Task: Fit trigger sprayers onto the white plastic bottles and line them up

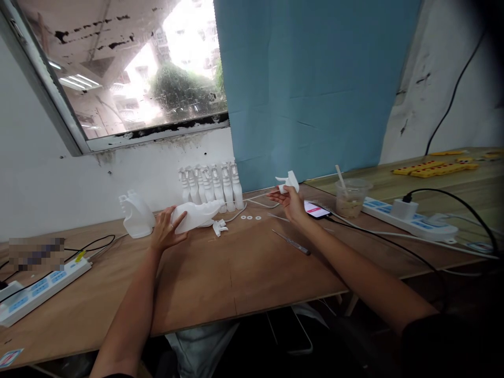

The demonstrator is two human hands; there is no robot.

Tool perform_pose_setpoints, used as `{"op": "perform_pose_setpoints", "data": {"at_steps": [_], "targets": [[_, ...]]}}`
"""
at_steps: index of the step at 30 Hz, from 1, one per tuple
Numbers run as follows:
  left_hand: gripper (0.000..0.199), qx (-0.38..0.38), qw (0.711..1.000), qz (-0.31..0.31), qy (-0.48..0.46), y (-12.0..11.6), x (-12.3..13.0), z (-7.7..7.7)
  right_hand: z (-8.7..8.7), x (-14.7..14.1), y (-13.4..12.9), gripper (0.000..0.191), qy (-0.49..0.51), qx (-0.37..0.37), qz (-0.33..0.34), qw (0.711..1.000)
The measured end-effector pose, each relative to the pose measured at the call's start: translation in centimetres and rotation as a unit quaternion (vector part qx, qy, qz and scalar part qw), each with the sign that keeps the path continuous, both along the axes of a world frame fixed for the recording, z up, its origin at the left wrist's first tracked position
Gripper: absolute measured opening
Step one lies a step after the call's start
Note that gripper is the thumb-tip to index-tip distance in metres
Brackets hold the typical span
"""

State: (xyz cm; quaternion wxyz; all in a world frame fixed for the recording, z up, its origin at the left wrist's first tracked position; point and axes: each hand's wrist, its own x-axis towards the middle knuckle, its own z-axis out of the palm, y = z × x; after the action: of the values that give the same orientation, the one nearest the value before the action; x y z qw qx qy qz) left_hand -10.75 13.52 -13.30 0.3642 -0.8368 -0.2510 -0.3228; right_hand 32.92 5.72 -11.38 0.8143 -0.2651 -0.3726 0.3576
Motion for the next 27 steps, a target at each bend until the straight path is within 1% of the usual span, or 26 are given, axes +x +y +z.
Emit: {"op": "perform_pose_setpoints", "data": {"at_steps": [3,7,10,14,18,24,27], "targets": [[0.072,-0.002,0.999,-0.02,0.026,-0.4,1.0,0.1,-0.4,-0.6,-0.1,0.018,-0.04,-0.015,0.065,0.997],[0.072,-0.002,0.996,-0.051,0.067,-1.1,3.2,0.1,-1.1,-2.3,-0.7,0.017,-0.106,-0.037,0.157,0.981],[0.075,-0.004,0.995,-0.065,0.078,-1.5,4.8,-0.1,-1.5,-3.4,-1.0,0.021,-0.125,-0.067,0.19,0.971],[0.078,-0.013,0.995,-0.071,0.063,-1.7,5.6,-0.5,-2.0,-3.9,-1.0,0.03,-0.133,-0.113,0.212,0.962],[0.077,-0.021,0.995,-0.075,0.062,-1.7,5.5,-0.6,-2.2,-3.8,-0.8,0.034,-0.146,-0.127,0.226,0.955],[0.077,-0.022,0.993,-0.076,0.086,-2.1,5.8,-0.3,-2.4,-3.7,-0.8,0.042,-0.189,-0.11,0.182,0.959],[0.077,-0.024,0.993,-0.073,0.087,-2.3,6.1,-0.2,-2.7,-3.9,-0.8,0.041,-0.206,-0.11,0.182,0.955]]}}
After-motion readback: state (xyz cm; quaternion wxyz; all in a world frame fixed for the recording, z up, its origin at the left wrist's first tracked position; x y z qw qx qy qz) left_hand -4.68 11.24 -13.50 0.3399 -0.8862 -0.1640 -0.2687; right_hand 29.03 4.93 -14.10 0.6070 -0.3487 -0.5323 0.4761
